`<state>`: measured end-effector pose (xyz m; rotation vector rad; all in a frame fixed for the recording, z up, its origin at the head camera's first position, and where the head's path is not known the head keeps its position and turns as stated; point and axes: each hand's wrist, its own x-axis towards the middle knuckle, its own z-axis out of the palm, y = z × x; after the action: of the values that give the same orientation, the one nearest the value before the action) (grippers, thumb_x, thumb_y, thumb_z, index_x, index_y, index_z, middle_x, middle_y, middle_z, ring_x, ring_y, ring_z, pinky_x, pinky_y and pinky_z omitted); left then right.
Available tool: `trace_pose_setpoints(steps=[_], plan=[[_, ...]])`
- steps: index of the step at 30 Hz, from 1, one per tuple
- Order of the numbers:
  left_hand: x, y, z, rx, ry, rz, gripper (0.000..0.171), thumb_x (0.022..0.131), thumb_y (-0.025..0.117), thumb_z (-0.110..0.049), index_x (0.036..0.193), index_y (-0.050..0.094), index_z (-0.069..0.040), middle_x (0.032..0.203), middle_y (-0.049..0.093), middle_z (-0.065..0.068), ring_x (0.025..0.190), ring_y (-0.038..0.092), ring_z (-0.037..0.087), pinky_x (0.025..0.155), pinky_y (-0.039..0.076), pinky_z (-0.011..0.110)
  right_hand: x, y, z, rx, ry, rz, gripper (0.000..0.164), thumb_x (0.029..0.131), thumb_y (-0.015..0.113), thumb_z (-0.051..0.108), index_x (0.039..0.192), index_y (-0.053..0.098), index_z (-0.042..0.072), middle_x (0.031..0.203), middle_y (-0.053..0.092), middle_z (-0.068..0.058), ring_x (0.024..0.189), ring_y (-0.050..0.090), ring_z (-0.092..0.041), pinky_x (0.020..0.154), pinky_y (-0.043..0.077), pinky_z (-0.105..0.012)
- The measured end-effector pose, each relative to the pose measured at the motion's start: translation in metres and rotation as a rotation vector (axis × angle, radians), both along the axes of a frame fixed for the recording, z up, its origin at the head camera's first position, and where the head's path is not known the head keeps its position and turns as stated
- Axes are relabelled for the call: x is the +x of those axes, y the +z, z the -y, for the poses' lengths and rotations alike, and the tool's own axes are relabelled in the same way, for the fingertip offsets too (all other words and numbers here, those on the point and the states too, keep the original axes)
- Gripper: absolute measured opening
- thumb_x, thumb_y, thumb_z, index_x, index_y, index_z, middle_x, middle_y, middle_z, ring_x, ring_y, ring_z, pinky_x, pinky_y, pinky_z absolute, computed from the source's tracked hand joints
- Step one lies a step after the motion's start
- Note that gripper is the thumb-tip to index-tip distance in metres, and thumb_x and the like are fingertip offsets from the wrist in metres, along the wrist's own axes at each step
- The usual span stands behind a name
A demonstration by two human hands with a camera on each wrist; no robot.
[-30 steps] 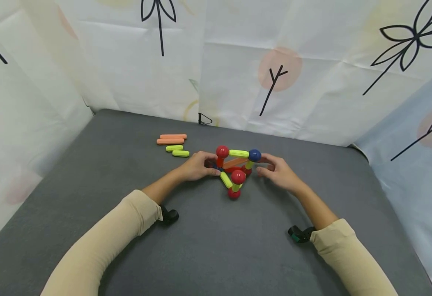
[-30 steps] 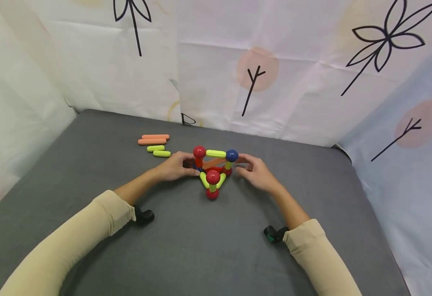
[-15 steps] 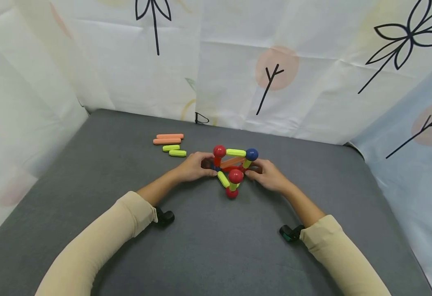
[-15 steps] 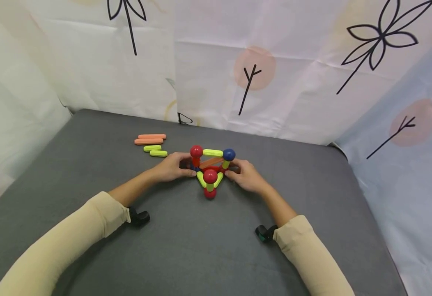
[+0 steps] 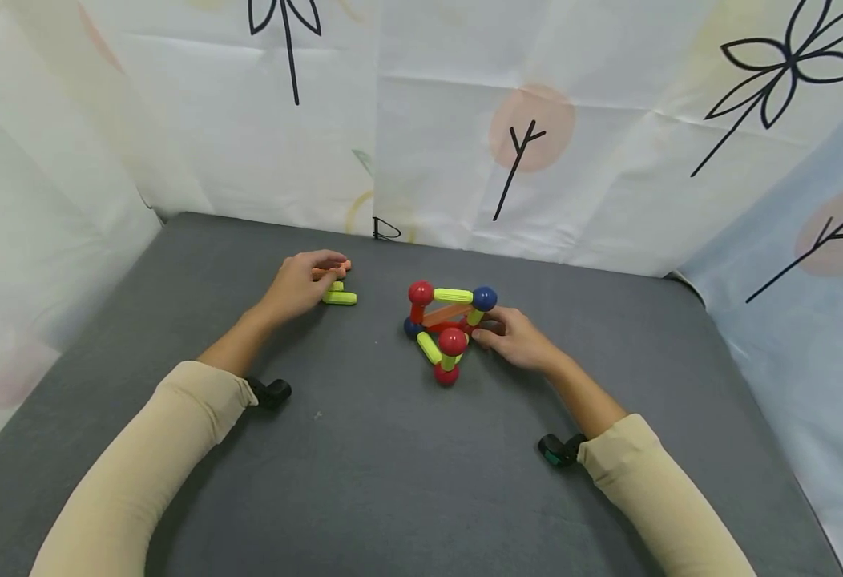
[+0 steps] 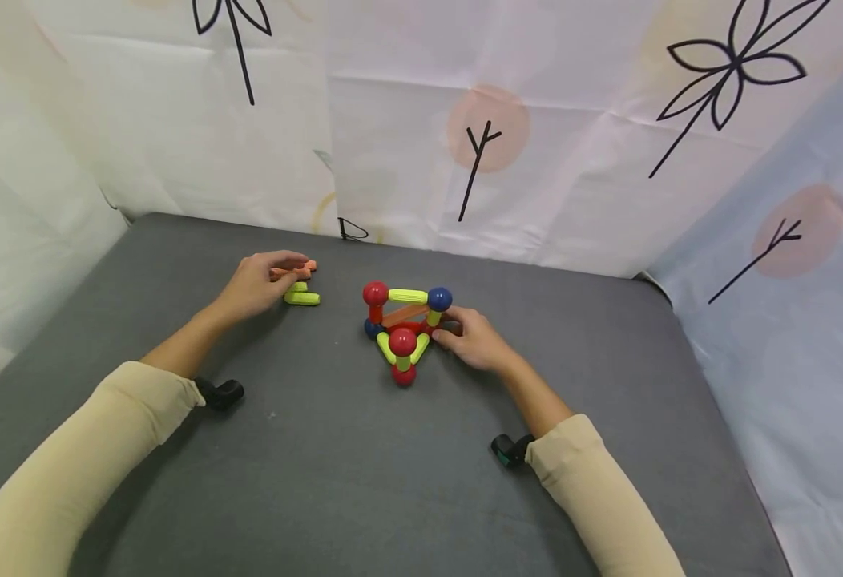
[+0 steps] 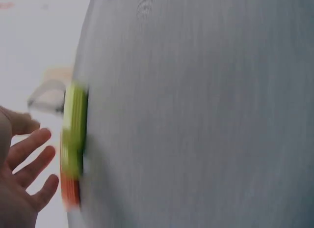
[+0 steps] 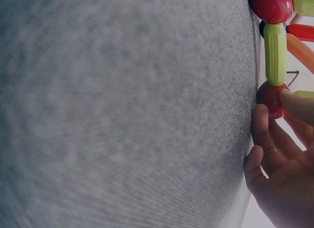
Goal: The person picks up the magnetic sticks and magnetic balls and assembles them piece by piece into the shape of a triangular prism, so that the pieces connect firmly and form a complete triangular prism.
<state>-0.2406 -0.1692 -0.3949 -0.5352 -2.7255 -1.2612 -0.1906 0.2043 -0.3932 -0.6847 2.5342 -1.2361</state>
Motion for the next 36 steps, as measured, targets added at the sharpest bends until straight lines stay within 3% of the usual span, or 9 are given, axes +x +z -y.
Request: trace_pose_setpoints(steps=[4, 7, 10, 16, 19, 24, 29, 32, 36], plan=[[-0.003, 0.001, 0.028, -0.062, 0.019, 0.021, 0.030, 0.098, 0.057, -0.002, 0.128, 0.062, 0.004, 0.123, 0.065, 0.023, 0.113, 0.060, 0.038, 0.089, 0.048, 0.053, 0.000, 0.000, 0.001, -0.001, 0.003, 0.006, 0.028, 0.098, 0.060, 0.004, 0.125, 0.059, -0.002, 0.108, 0.064, -0.017, 0.076, 0.062, -0.023, 0.069, 0.050, -0.034], [-0.004, 0.003, 0.040, -0.099, 0.014, 0.024, 0.030, 0.099, 0.056, -0.001, 0.128, 0.061, 0.005, 0.122, 0.064, 0.026, 0.114, 0.058, 0.040, 0.092, 0.046, 0.055, -0.001, -0.001, 0.000, -0.012, 0.001, 0.012, 0.028, 0.098, 0.060, 0.003, 0.126, 0.059, -0.002, 0.110, 0.064, -0.017, 0.078, 0.062, -0.024, 0.070, 0.051, -0.035], [-0.005, 0.003, 0.046, -0.128, 0.016, 0.018, 0.031, 0.098, 0.058, 0.000, 0.128, 0.061, 0.006, 0.121, 0.064, 0.027, 0.114, 0.058, 0.041, 0.095, 0.045, 0.056, -0.001, -0.001, -0.001, -0.020, 0.002, 0.014, 0.028, 0.098, 0.059, 0.003, 0.126, 0.059, -0.002, 0.111, 0.064, -0.018, 0.078, 0.062, -0.025, 0.071, 0.051, -0.035], [-0.002, -0.003, 0.049, -0.227, 0.044, 0.021, 0.033, 0.095, 0.065, -0.006, 0.127, 0.063, 0.004, 0.113, 0.067, 0.023, 0.102, 0.059, 0.038, 0.087, 0.045, 0.054, 0.000, 0.000, 0.000, -0.015, 0.013, 0.008, 0.030, 0.099, 0.059, 0.004, 0.128, 0.057, -0.004, 0.112, 0.064, -0.018, 0.079, 0.063, -0.025, 0.071, 0.051, -0.034], [0.001, -0.004, 0.050, -0.225, 0.054, 0.025, 0.035, 0.095, 0.066, -0.006, 0.129, 0.062, 0.002, 0.114, 0.066, 0.023, 0.102, 0.058, 0.038, 0.087, 0.044, 0.055, 0.000, -0.001, -0.001, -0.015, 0.018, -0.003, 0.030, 0.099, 0.059, 0.004, 0.127, 0.057, -0.005, 0.111, 0.064, -0.019, 0.079, 0.063, -0.025, 0.071, 0.051, -0.035], [0.003, -0.001, 0.047, -0.080, 0.104, 0.025, 0.038, 0.095, 0.066, -0.005, 0.132, 0.058, 0.001, 0.118, 0.066, 0.024, 0.107, 0.062, 0.038, 0.089, 0.045, 0.054, 0.000, -0.001, -0.002, -0.015, 0.020, -0.008, 0.029, 0.099, 0.058, 0.003, 0.126, 0.057, -0.005, 0.113, 0.063, -0.020, 0.081, 0.063, -0.026, 0.072, 0.051, -0.036], [0.009, 0.013, 0.033, 0.159, 0.111, 0.145, 0.052, 0.094, 0.069, -0.010, 0.141, 0.050, -0.001, 0.123, 0.063, 0.024, 0.114, 0.061, 0.035, 0.082, 0.050, 0.028, 0.000, -0.001, -0.002, -0.011, 0.022, -0.006, 0.029, 0.099, 0.058, 0.004, 0.127, 0.057, -0.004, 0.114, 0.063, -0.019, 0.081, 0.062, -0.024, 0.072, 0.051, -0.036], [0.019, 0.018, 0.018, 0.270, 0.060, 0.225, 0.056, 0.090, 0.074, -0.012, 0.141, 0.052, -0.003, 0.129, 0.061, 0.022, 0.116, 0.058, 0.028, 0.082, 0.046, 0.022, 0.000, -0.001, -0.002, -0.012, 0.020, -0.005, 0.029, 0.099, 0.058, 0.004, 0.127, 0.057, -0.004, 0.114, 0.064, -0.020, 0.082, 0.063, -0.025, 0.072, 0.051, -0.036], [0.034, 0.014, -0.006, 0.347, -0.072, 0.255, 0.039, 0.087, 0.078, -0.012, 0.121, 0.065, 0.001, 0.131, 0.061, 0.017, 0.109, 0.062, 0.017, 0.089, 0.050, 0.025, -0.001, -0.002, -0.002, -0.004, 0.014, 0.000, 0.030, 0.100, 0.057, 0.005, 0.128, 0.056, -0.005, 0.117, 0.063, -0.021, 0.087, 0.065, -0.027, 0.073, 0.051, -0.036]])
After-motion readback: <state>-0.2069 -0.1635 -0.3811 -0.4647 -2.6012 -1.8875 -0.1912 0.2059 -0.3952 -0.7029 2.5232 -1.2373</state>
